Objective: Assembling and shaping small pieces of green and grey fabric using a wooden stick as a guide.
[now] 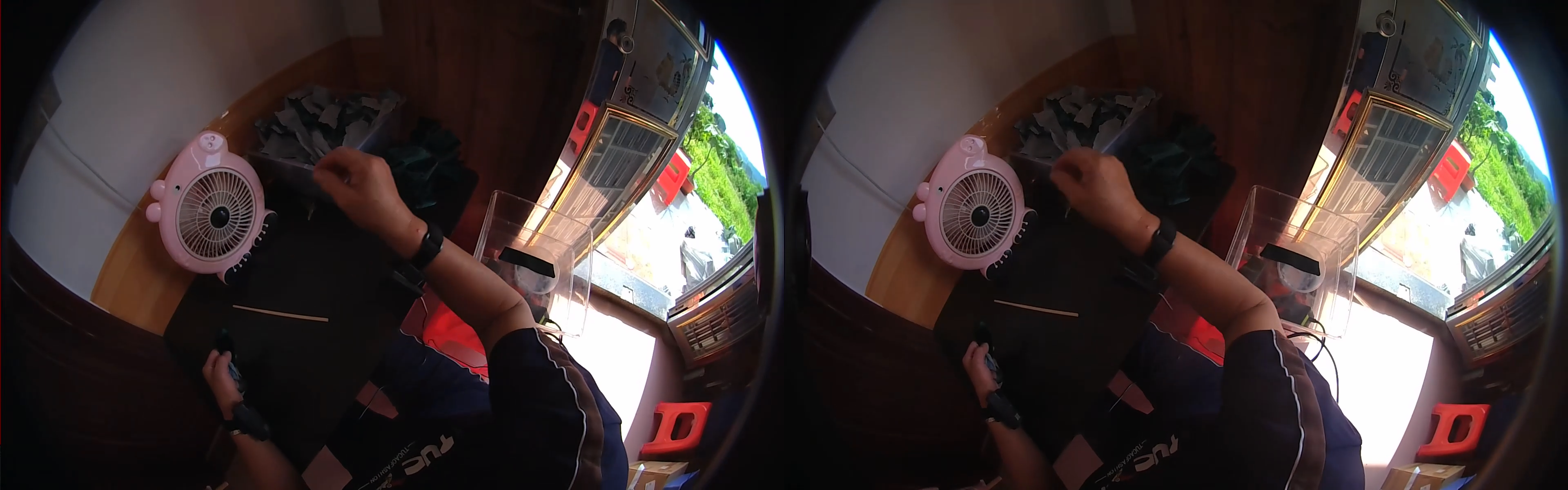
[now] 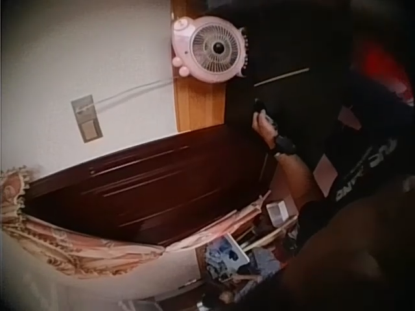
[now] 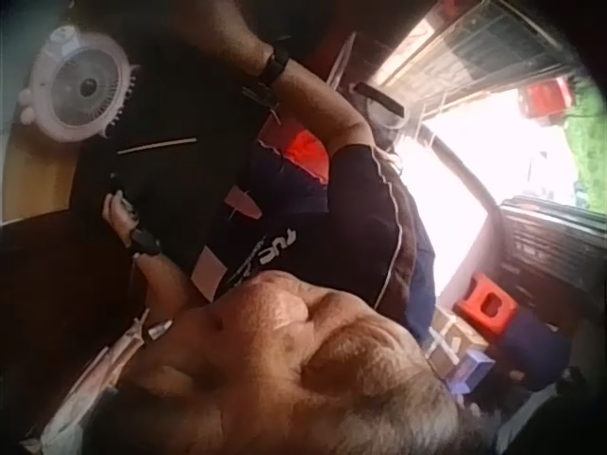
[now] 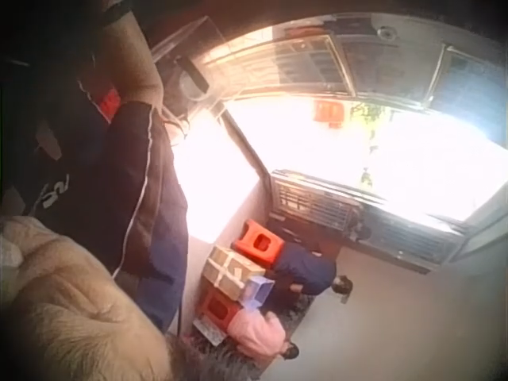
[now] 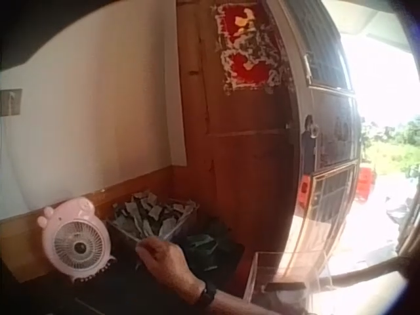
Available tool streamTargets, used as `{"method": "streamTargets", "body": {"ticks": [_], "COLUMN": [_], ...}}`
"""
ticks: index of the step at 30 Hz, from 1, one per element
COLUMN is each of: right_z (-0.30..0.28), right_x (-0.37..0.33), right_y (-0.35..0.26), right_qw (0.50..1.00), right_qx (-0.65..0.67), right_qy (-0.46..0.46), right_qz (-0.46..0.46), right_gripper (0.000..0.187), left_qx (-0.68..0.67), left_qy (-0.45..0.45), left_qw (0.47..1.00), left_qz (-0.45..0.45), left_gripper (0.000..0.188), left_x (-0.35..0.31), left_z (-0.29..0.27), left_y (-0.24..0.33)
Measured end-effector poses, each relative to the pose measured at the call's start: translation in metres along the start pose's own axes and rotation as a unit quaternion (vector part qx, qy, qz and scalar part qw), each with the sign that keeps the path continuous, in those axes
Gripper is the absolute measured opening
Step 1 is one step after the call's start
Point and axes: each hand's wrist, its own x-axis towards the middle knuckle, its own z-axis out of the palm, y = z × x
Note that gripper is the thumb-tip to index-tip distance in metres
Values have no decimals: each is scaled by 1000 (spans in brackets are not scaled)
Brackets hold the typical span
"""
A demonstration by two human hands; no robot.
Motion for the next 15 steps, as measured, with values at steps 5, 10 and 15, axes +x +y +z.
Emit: {"method": "streamTargets", "body": {"ticks": [5, 10, 15], "right_z": [-104, -125, -113], "right_x": [-5, -20, -17], "right_y": [144, 197, 176], "right_qw": [949, 921, 915], "right_qx": [-234, -316, -346], "right_qy": [94, 24, -4], "right_qz": [189, 227, 207], "right_gripper": [20, 20, 19], "left_qx": [14, 17, 55], "left_qy": [90, 26, 93], "left_qw": [995, 996, 992], "left_qz": [-33, -78, -68], "left_gripper": [38, 53, 59], "left_x": [23, 21, 11], "left_z": [-4, -11, -7], "left_y": [-32, -28, -23]}}
